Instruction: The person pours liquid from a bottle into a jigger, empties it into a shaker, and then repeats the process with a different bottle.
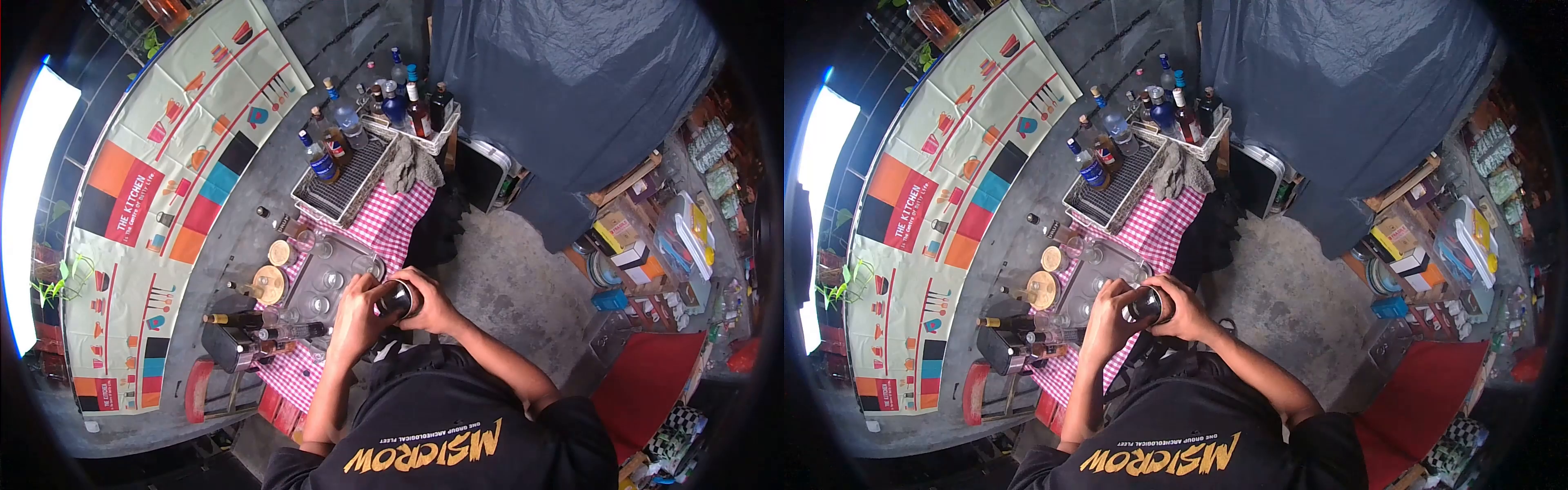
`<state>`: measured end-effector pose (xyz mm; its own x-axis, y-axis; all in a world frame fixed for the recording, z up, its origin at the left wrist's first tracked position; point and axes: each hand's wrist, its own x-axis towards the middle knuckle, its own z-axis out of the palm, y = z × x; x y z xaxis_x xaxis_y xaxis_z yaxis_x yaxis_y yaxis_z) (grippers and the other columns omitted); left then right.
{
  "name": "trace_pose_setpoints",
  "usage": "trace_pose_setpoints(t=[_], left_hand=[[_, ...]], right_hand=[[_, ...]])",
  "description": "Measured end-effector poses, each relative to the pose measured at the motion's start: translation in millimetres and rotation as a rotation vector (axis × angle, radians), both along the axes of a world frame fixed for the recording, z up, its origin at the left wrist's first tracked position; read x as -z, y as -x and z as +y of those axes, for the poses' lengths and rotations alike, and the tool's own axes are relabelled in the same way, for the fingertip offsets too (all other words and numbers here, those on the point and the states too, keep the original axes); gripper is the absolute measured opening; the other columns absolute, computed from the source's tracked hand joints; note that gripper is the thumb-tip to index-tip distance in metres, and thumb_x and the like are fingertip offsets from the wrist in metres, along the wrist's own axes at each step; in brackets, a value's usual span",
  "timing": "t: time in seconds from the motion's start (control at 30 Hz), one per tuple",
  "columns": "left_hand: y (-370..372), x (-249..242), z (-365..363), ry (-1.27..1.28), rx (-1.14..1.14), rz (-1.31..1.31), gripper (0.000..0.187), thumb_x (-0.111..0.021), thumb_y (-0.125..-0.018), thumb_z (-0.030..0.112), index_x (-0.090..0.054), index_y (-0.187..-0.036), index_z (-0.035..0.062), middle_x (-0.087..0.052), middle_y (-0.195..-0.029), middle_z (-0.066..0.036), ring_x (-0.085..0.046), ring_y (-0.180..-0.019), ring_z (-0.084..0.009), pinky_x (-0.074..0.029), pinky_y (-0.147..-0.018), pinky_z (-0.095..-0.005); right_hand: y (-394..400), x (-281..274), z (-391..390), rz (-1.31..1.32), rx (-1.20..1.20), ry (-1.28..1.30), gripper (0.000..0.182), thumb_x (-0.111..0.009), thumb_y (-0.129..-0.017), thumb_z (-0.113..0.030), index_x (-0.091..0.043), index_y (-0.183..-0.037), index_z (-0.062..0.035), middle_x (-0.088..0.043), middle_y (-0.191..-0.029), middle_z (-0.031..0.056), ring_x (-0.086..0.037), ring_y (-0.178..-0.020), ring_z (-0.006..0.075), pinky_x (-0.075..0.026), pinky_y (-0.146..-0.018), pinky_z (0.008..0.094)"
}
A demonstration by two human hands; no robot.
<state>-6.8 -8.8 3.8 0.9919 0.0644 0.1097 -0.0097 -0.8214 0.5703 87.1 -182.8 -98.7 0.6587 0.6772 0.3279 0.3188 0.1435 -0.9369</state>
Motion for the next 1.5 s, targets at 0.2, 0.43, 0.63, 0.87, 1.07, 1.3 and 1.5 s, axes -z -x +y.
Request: trace_pose_setpoints(t=[0.2, 0.43, 0.63, 0.87, 1.07, 1.3, 1.5], left_hand=[[0.6, 0.8, 0.4, -0.009, 0.002, -0.006, 0.053, -0.095, -0.070, 0.008, -0.083, -0.121, 0.0031, -0.068, -0.099, -0.013, -0.064, -0.095, -0.0328, -0.055, -0.089, -0.0457], [1.6, 1.5, 0.5, -0.008, 0.010, -0.016, 0.055, -0.095, -0.069, 0.008, -0.083, -0.122, 0.0037, -0.067, -0.098, -0.013, -0.063, -0.095, -0.0329, -0.055, -0.088, -0.0455], [1.4, 2.5, 0.0, -0.003, 0.001, -0.006, 0.055, -0.095, -0.068, 0.009, -0.084, -0.122, 0.0057, -0.066, -0.096, -0.013, -0.063, -0.095, -0.0329, -0.055, -0.088, -0.0456], [0.7, 1.7, 1.0, -0.016, 0.011, -0.005, 0.055, -0.095, -0.067, 0.007, -0.084, -0.121, 0.0052, -0.067, -0.098, -0.013, -0.064, -0.095, -0.0329, -0.056, -0.088, -0.0454], [-0.3, -0.9, -0.4, -0.030, 0.009, 0.003, 0.055, -0.094, -0.067, 0.007, -0.084, -0.121, 0.0047, -0.067, -0.098, -0.013, -0.064, -0.095, -0.0330, -0.056, -0.088, -0.0452], [-1.2, -0.7, -1.1, -0.036, 0.012, -0.002, 0.053, -0.094, -0.068, 0.009, -0.084, -0.120, 0.0048, -0.067, -0.097, -0.013, -0.064, -0.095, -0.0331, -0.056, -0.088, -0.0457], [-2.0, 0.4, -1.1, -0.053, 0.017, -0.001, 0.050, -0.094, -0.068, 0.010, -0.084, -0.118, 0.0052, -0.067, -0.097, -0.013, -0.064, -0.095, -0.0331, -0.056, -0.088, -0.0456]], right_hand=[[1.1, 0.6, 1.2, -0.004, 0.008, 0.001, 0.089, -0.096, -0.059, -0.008, -0.063, -0.141, -0.0048, -0.069, -0.134, 0.0155, -0.069, -0.127, 0.0360, -0.055, -0.110, 0.0457], [1.3, 0.9, 0.4, 0.000, -0.002, -0.003, 0.089, -0.097, -0.060, -0.009, -0.063, -0.142, -0.0052, -0.069, -0.135, 0.0160, -0.069, -0.129, 0.0371, -0.055, -0.111, 0.0465], [1.4, 0.8, 0.1, 0.010, -0.009, 0.006, 0.089, -0.097, -0.061, -0.010, -0.063, -0.143, -0.0054, -0.069, -0.136, 0.0159, -0.069, -0.130, 0.0369, -0.055, -0.112, 0.0467], [1.2, 2.4, 1.2, -0.003, -0.006, 0.010, 0.089, -0.098, -0.061, -0.010, -0.064, -0.143, -0.0057, -0.069, -0.136, 0.0159, -0.069, -0.130, 0.0373, -0.055, -0.113, 0.0473], [0.7, 3.8, 2.4, -0.002, -0.004, 0.008, 0.088, -0.097, -0.061, -0.010, -0.064, -0.142, -0.0057, -0.069, -0.135, 0.0161, -0.069, -0.129, 0.0373, -0.055, -0.112, 0.0471], [-0.1, 0.6, 1.1, -0.004, -0.014, 0.009, 0.088, -0.097, -0.061, -0.010, -0.063, -0.142, -0.0047, -0.069, -0.134, 0.0163, -0.068, -0.129, 0.0377, -0.054, -0.112, 0.0471], [0.4, 4.3, 1.0, 0.007, -0.015, 0.021, 0.089, -0.097, -0.060, -0.010, -0.063, -0.142, -0.0049, -0.069, -0.134, 0.0168, -0.068, -0.130, 0.0383, -0.054, -0.112, 0.0474]])
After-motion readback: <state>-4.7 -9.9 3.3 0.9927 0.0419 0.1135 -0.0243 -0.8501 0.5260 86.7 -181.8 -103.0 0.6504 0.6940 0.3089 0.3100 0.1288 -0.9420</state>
